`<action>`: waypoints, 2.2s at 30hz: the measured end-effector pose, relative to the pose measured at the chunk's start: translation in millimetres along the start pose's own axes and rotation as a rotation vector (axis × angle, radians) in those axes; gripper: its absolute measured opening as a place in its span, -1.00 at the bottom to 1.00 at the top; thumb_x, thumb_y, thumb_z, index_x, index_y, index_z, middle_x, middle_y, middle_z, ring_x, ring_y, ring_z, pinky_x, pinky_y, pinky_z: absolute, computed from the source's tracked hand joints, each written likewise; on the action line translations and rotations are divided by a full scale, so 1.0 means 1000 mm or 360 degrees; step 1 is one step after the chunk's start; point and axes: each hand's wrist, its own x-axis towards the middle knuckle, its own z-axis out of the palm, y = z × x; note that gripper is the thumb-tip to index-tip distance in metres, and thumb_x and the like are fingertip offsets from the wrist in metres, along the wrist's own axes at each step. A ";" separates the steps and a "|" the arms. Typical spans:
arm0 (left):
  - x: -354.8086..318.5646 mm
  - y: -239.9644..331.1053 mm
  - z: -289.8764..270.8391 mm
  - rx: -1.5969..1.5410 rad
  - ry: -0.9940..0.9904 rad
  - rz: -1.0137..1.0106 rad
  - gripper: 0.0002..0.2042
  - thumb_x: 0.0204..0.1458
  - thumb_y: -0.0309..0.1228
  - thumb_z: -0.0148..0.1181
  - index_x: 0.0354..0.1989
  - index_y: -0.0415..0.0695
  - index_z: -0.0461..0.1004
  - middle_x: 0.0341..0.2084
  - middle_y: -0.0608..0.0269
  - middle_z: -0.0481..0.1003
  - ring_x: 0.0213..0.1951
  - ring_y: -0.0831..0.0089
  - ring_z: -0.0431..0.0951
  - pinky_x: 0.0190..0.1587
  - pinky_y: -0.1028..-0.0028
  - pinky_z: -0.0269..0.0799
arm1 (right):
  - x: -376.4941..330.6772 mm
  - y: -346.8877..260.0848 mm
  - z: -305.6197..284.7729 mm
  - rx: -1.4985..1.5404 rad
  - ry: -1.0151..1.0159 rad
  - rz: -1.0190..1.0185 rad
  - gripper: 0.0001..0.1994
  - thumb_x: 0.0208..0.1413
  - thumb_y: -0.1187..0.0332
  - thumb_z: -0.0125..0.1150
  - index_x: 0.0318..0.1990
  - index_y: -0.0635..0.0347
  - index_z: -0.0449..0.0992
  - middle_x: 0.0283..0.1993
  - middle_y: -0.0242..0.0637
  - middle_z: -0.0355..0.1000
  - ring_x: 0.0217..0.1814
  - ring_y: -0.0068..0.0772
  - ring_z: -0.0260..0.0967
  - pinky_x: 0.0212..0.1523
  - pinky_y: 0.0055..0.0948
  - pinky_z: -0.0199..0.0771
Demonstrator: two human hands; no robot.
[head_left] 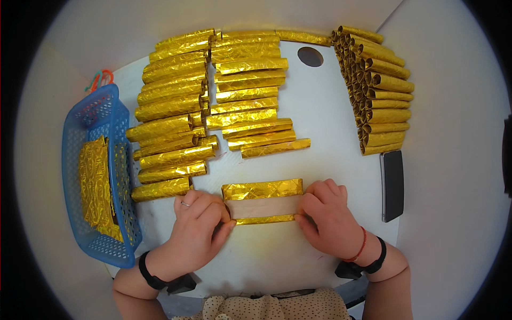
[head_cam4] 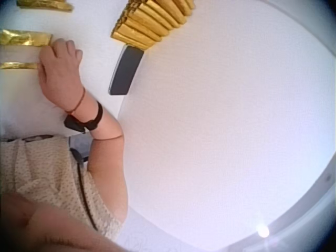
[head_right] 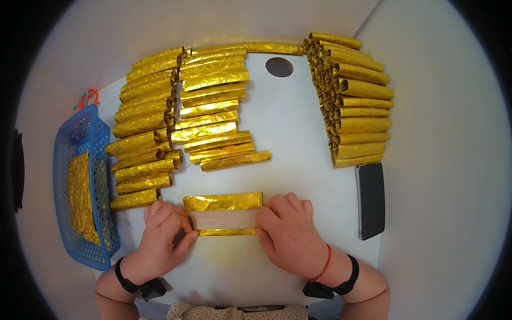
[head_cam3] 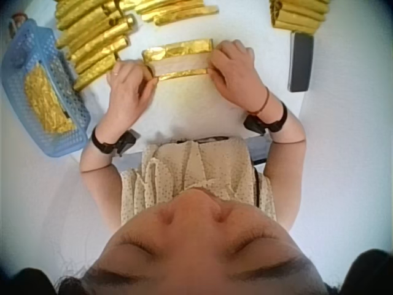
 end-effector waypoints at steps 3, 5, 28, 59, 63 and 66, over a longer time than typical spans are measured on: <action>-0.004 -0.002 0.002 0.0024 0.0012 0.0055 -0.76 -0.08 -0.53 0.40 -0.22 0.04 0.60 -0.22 0.41 0.48 -0.11 0.30 0.39 -0.05 0.21 0.12 | -0.004 0.002 0.003 -0.0042 -0.0019 -0.0097 -0.80 -0.04 0.49 0.31 -0.25 -0.04 0.54 -0.19 -0.39 0.32 -0.09 -0.23 0.25 -0.07 -0.15 0.08; -0.006 -0.003 0.002 0.0053 0.0016 0.0126 -0.71 -0.07 -0.53 0.38 -0.14 0.08 0.66 -0.21 0.45 0.48 -0.11 0.34 0.39 -0.05 0.21 0.10 | -0.007 0.005 0.006 -0.0102 -0.0049 -0.0197 -0.76 -0.03 0.48 0.30 -0.19 -0.07 0.58 -0.18 -0.42 0.32 -0.09 -0.26 0.25 -0.06 -0.15 0.08; -0.019 0.031 0.022 0.0885 -0.0075 0.0844 -0.48 -0.15 -0.41 0.21 0.06 -0.39 0.61 -0.10 -0.08 0.55 -0.08 0.14 0.54 -0.02 0.28 0.54 | -0.027 -0.037 0.026 -0.0803 -0.0042 -0.0711 -0.54 0.07 0.40 0.18 0.13 0.48 0.58 0.00 -0.10 0.45 -0.06 -0.20 0.38 -0.02 -0.31 0.48; -0.001 0.030 0.038 0.0853 0.0026 0.0689 -0.90 -0.02 -0.37 0.19 -0.36 -0.09 0.51 -0.43 0.25 0.49 -0.40 0.26 0.61 -0.46 0.26 0.52 | -0.002 -0.021 0.024 -0.0755 0.0188 -0.1046 -0.94 -0.06 0.40 0.18 -0.43 0.15 0.49 -0.39 -0.27 0.36 -0.35 -0.22 0.42 -0.33 -0.27 0.48; 0.005 0.022 0.042 0.0874 0.0080 0.0792 -0.91 -0.01 -0.37 0.18 -0.38 -0.07 0.53 -0.45 0.26 0.51 -0.38 0.26 0.63 -0.37 0.27 0.55 | -0.001 -0.021 0.022 -0.0819 0.0089 -0.1051 -0.95 -0.01 0.40 0.18 -0.40 0.15 0.49 -0.37 -0.26 0.40 -0.32 -0.23 0.46 -0.31 -0.26 0.51; 0.006 0.023 0.043 0.0973 0.0034 0.0873 -0.91 0.01 -0.37 0.17 -0.37 -0.08 0.55 -0.44 0.25 0.53 -0.37 0.26 0.64 -0.34 0.28 0.55 | 0.001 -0.018 0.022 -0.0835 0.0082 -0.1074 -0.94 0.02 0.39 0.17 -0.37 0.14 0.49 -0.36 -0.26 0.41 -0.32 -0.23 0.47 -0.30 -0.26 0.52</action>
